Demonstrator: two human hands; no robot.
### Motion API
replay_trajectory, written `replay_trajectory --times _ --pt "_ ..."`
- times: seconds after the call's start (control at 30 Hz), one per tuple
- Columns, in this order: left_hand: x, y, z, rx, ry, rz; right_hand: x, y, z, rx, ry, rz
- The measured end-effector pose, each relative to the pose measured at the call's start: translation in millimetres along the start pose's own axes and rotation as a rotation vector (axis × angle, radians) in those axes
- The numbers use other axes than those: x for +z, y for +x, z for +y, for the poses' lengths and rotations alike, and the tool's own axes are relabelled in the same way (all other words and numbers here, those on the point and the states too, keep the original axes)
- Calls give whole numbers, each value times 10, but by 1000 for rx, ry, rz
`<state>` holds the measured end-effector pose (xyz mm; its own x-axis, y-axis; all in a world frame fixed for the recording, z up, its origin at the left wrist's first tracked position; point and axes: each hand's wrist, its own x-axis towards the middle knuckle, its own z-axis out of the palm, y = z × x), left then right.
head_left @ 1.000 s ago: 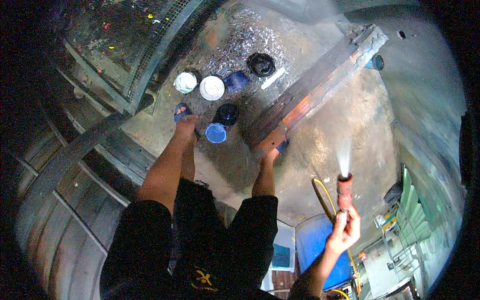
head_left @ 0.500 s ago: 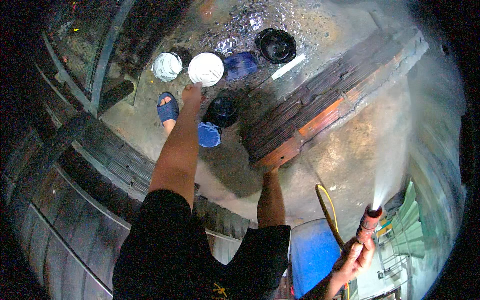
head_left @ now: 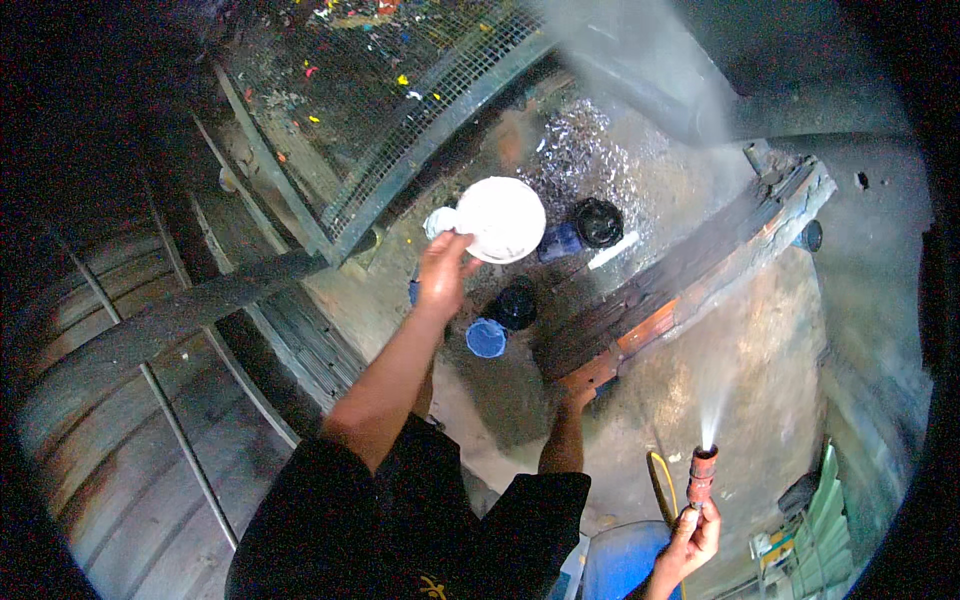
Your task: The person uses a handheld water spray nozzle to rinse several small plastic containers and a metal grate. They pick up each container, spray it with water, and place it back down, repeating the process for multiple items.
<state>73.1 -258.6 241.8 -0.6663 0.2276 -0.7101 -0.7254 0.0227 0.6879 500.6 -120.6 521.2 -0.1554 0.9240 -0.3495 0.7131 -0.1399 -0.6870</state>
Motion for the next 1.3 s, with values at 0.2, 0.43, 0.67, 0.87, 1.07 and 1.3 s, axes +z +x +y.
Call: replay_trajectory --times 0.2,0.43,0.67,0.87,1.07,1.3 --pt "-805 366 1596 572 678 149 220 18 -275 -80 -21 -37" --pt "-1091 1229 2121 956 1736 386 437 -28 -438 -61 -29 -109" --pt "-1113 1713 2369 780 1891 53 648 -55 -765 -274 -156 -167" --pt "-1173 2091 2364 814 1965 196 868 36 -1684 -357 -342 -592" --pt "-1037 2118 2231 692 2159 148 1027 46 -1962 -406 -345 -554" --pt "-1357 2302 2104 789 2002 118 1072 28 -1962 -334 -358 -556"
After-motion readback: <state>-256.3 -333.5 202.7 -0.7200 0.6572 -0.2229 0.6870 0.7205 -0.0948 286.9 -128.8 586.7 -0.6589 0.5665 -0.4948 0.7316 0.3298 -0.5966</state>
